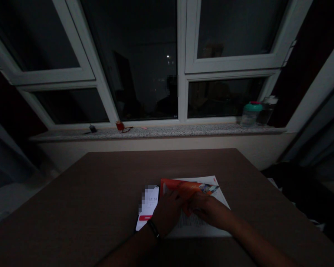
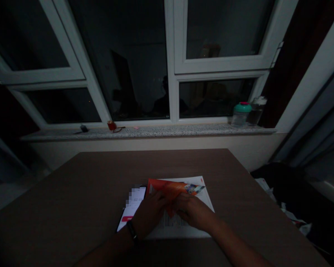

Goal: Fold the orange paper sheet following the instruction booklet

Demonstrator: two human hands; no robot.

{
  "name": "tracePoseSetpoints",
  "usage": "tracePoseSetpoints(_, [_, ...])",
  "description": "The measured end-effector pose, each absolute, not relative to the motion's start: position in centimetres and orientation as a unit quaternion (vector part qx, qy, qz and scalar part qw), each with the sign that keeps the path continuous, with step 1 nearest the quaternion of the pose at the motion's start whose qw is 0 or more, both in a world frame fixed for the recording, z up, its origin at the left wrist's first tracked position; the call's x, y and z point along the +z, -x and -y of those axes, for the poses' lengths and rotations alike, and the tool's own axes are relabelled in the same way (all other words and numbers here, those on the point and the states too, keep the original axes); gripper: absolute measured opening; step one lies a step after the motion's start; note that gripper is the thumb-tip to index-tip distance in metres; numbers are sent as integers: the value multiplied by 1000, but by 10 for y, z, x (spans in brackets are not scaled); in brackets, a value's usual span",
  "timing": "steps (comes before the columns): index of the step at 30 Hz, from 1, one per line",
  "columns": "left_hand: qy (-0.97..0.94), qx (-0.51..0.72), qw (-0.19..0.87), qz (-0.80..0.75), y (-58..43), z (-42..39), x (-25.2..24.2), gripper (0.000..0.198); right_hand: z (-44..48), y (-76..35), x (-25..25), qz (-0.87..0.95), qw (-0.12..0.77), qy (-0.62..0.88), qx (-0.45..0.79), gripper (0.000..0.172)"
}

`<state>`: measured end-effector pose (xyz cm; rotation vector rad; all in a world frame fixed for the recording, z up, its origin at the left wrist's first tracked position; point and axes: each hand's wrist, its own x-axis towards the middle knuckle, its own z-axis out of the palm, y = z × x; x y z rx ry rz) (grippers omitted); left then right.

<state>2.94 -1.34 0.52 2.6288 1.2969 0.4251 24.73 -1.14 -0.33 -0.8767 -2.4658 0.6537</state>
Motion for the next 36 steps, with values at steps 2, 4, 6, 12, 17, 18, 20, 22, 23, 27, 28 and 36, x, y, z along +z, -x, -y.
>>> tracePoseSetpoints(2, [-883, 140, 90, -439, -29, 14, 6, 48, 11, -248, -3, 891, 223, 317, 235, 22])
tracePoseSetpoints(4, [-882, 147, 90, -438, -28, 14, 6, 47, 11, -248, -3, 891, 223, 319, 236, 21])
tracePoseSetpoints(6, [-883, 153, 89, -434, -27, 14, 4, 44, 12, -248, -2, 890, 223, 318, 237, 23])
tracePoseSetpoints(12, [-882, 157, 94, -434, -27, 13, 1, 38, 12, -248, 0, 892, 222, 312, 241, 23])
tracePoseSetpoints(17, [-881, 143, 90, -442, -27, 13, 0, 34, 12, -247, 2, 887, 229, 315, 247, 22])
tracePoseSetpoints(18, [-882, 139, 91, -440, -26, 13, 0, 33, 12, -247, 2, 886, 230, 316, 248, 22])
tracePoseSetpoints(20, [-885, 141, 92, -433, -26, 13, 1, 32, 12, -247, 1, 886, 227, 319, 249, 23])
tracePoseSetpoints(22, [-889, 153, 88, -421, -26, 14, 1, 33, 12, -247, -1, 887, 224, 322, 246, 22])
tracePoseSetpoints(23, [-891, 160, 86, -417, -27, 15, 1, 35, 11, -247, -3, 887, 223, 324, 244, 21])
tracePoseSetpoints(27, [-888, 164, 84, -422, -28, 17, 0, 40, 10, -248, -6, 886, 229, 323, 241, 20])
tracePoseSetpoints(28, [-887, 163, 84, -425, -28, 18, 0, 41, 10, -248, -6, 887, 229, 321, 242, 20])
tracePoseSetpoints(36, [-888, 164, 86, -422, -27, 20, 3, 47, 10, -247, -6, 884, 234, 323, 242, 20])
